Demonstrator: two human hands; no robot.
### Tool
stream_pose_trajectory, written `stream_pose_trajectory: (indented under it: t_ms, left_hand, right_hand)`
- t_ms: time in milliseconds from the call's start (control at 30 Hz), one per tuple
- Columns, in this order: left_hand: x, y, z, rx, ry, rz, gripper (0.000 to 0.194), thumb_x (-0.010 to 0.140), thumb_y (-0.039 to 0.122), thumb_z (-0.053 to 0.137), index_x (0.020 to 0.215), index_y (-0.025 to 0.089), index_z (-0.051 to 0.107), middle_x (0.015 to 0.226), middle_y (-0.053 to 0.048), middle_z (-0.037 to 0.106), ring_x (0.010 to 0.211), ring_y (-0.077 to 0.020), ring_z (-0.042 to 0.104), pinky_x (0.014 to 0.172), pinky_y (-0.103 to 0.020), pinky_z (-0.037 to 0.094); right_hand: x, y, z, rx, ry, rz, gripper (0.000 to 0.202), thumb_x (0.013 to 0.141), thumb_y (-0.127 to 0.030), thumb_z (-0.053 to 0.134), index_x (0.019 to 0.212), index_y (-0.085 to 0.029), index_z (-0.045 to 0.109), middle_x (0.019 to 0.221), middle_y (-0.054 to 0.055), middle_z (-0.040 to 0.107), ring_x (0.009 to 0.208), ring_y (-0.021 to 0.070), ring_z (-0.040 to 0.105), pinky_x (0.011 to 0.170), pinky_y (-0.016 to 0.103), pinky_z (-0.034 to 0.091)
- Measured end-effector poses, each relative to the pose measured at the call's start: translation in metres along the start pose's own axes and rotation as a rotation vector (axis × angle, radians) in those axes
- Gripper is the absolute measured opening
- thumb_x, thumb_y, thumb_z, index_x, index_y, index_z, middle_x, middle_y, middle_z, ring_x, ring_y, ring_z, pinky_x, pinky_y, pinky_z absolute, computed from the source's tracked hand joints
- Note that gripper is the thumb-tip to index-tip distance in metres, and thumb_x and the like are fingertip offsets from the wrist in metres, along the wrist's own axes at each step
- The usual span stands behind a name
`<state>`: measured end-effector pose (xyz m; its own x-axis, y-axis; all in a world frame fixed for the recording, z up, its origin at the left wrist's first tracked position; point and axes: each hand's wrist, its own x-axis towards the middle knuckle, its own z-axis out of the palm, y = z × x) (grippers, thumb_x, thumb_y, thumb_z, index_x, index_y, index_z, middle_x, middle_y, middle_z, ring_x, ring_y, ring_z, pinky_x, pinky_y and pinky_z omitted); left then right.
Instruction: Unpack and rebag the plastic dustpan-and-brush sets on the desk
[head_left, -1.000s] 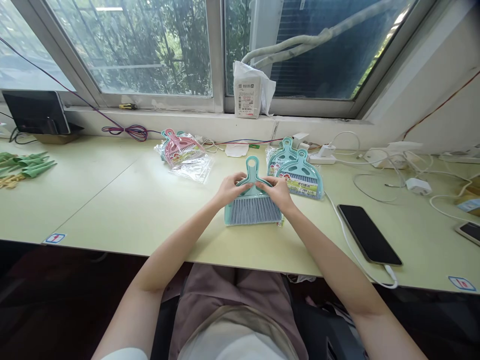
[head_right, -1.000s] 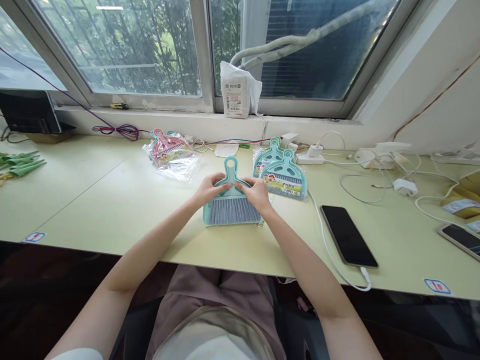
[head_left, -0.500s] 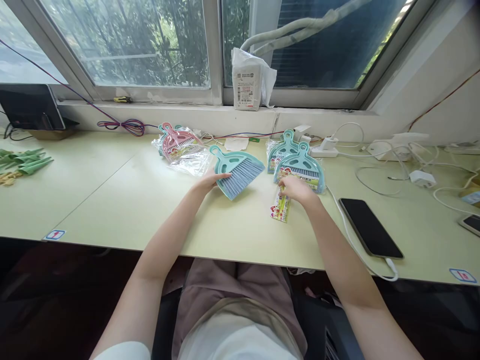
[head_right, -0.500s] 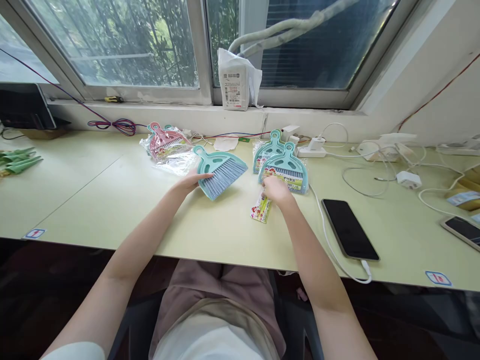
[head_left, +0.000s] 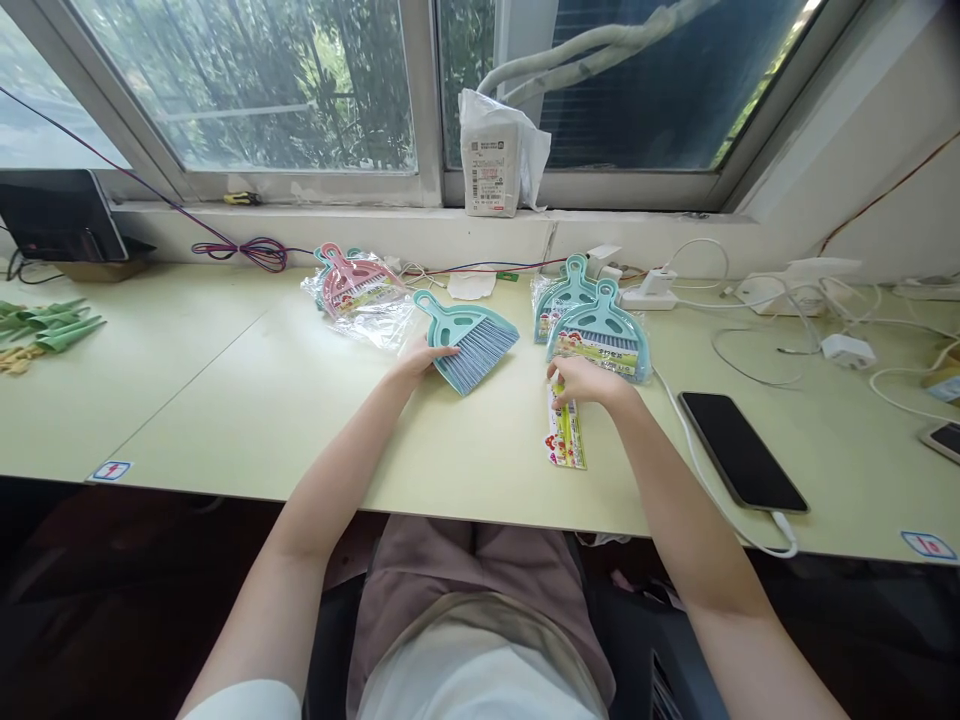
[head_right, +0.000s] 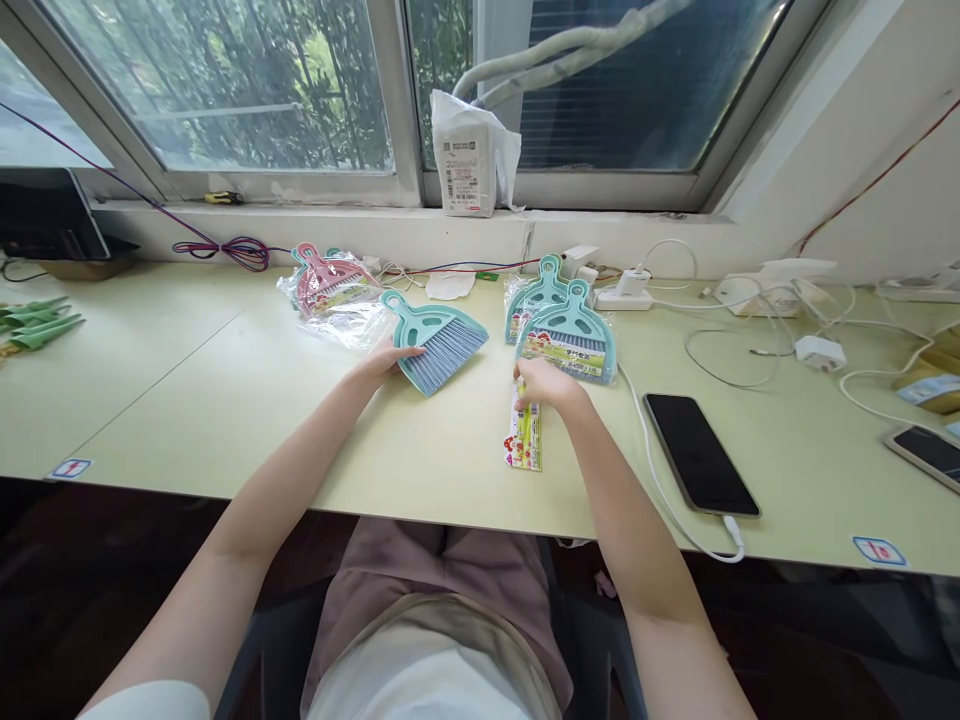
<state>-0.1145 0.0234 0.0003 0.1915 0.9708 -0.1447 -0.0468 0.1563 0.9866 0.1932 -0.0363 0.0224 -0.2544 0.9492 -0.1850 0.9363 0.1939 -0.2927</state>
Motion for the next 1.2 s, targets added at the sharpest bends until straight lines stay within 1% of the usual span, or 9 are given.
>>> stream_pose_trajectory:
  t_ms: [133,333,400,500,600,733,900,1033,1200]
  left_hand:
    - [0.001,-0.003,0.0,0.012,-0.012,-0.008,0.053,0.054,0.022,0.085,0.101,0.021,0.063,0.106,-0.007,0.068,0.098,-0.0226,0.067,0.088,-0.036,0.056]
    - [-0.002,-0.001,0.004,0.051,-0.049,-0.002,0.058,0.053,0.026,0.085,0.106,0.021,0.062,0.108,-0.007,0.068,0.099,-0.023,0.066,0.091,-0.038,0.053]
    - [-0.004,0.0,0.006,0.063,-0.061,0.01,0.059,0.052,0.026,0.085,0.106,0.02,0.062,0.107,-0.007,0.068,0.099,-0.0234,0.066,0.093,-0.039,0.052]
    - [-0.006,0.002,0.009,0.076,-0.078,0.036,0.059,0.051,0.026,0.084,0.105,0.019,0.062,0.105,-0.006,0.068,0.101,-0.0238,0.065,0.096,-0.039,0.049]
    - [-0.008,0.003,0.014,0.103,-0.085,0.045,0.059,0.052,0.028,0.084,0.106,0.018,0.061,0.107,-0.007,0.068,0.104,-0.0247,0.064,0.097,-0.039,0.048]
    - [-0.014,0.005,0.025,0.172,-0.13,0.048,0.06,0.052,0.03,0.084,0.106,0.017,0.063,0.112,-0.009,0.068,0.108,-0.0267,0.063,0.096,-0.038,0.049]
    - [-0.021,0.007,0.033,0.236,-0.221,0.045,0.056,0.057,0.036,0.082,0.107,0.017,0.064,0.111,-0.009,0.069,0.104,-0.0261,0.064,0.094,-0.038,0.049]
    - [-0.02,0.005,0.032,0.282,-0.288,0.086,0.057,0.058,0.037,0.082,0.108,0.017,0.064,0.114,-0.008,0.068,0.106,-0.025,0.063,0.096,-0.038,0.047]
    - [-0.018,0.003,0.029,0.286,-0.292,0.068,0.064,0.05,0.028,0.084,0.109,0.015,0.064,0.11,-0.007,0.068,0.106,-0.0268,0.062,0.096,-0.041,0.046]
  right_hand:
    - [-0.002,-0.008,-0.003,0.073,-0.06,-0.035,0.031,0.052,-0.026,0.086,0.077,-0.023,0.067,0.077,0.002,0.069,0.074,0.0215,0.064,0.058,0.028,0.041]
    - [-0.005,-0.014,-0.005,-0.037,0.036,-0.046,0.022,0.055,-0.028,0.083,0.066,-0.023,0.065,0.084,0.005,0.068,0.086,0.0252,0.061,0.061,0.029,0.037]
    - [-0.006,-0.016,-0.006,-0.005,0.014,-0.055,0.021,0.056,-0.026,0.081,0.063,-0.022,0.062,0.079,0.004,0.066,0.081,0.0227,0.06,0.06,0.028,0.036]
    - [-0.01,-0.024,-0.008,0.169,-0.03,-0.122,0.023,0.057,-0.027,0.079,0.061,-0.021,0.057,0.069,0.001,0.061,0.068,0.0165,0.055,0.056,0.026,0.035]
    - [-0.014,-0.039,-0.01,0.489,-0.024,-0.257,0.028,0.062,-0.04,0.076,0.069,-0.021,0.057,0.068,-0.002,0.059,0.065,0.0138,0.053,0.055,0.024,0.037]
    - [-0.009,-0.051,-0.002,0.809,0.099,-0.239,0.04,0.059,-0.05,0.077,0.07,-0.021,0.053,0.068,-0.001,0.06,0.059,0.0129,0.056,0.052,0.025,0.04]
    - [0.011,-0.04,0.02,0.613,0.432,-0.038,0.037,0.066,-0.053,0.074,0.076,-0.02,0.06,0.076,0.0,0.066,0.048,0.0102,0.052,0.05,0.027,0.04]
    - [0.02,-0.029,0.029,0.548,0.476,-0.003,0.032,0.073,-0.051,0.069,0.083,-0.021,0.062,0.086,0.0,0.07,0.053,0.0119,0.056,0.057,0.028,0.042]
    - [0.021,-0.028,0.033,0.395,0.542,0.003,0.027,0.077,-0.047,0.066,0.089,-0.023,0.063,0.086,0.001,0.07,0.072,0.0181,0.061,0.064,0.028,0.04]
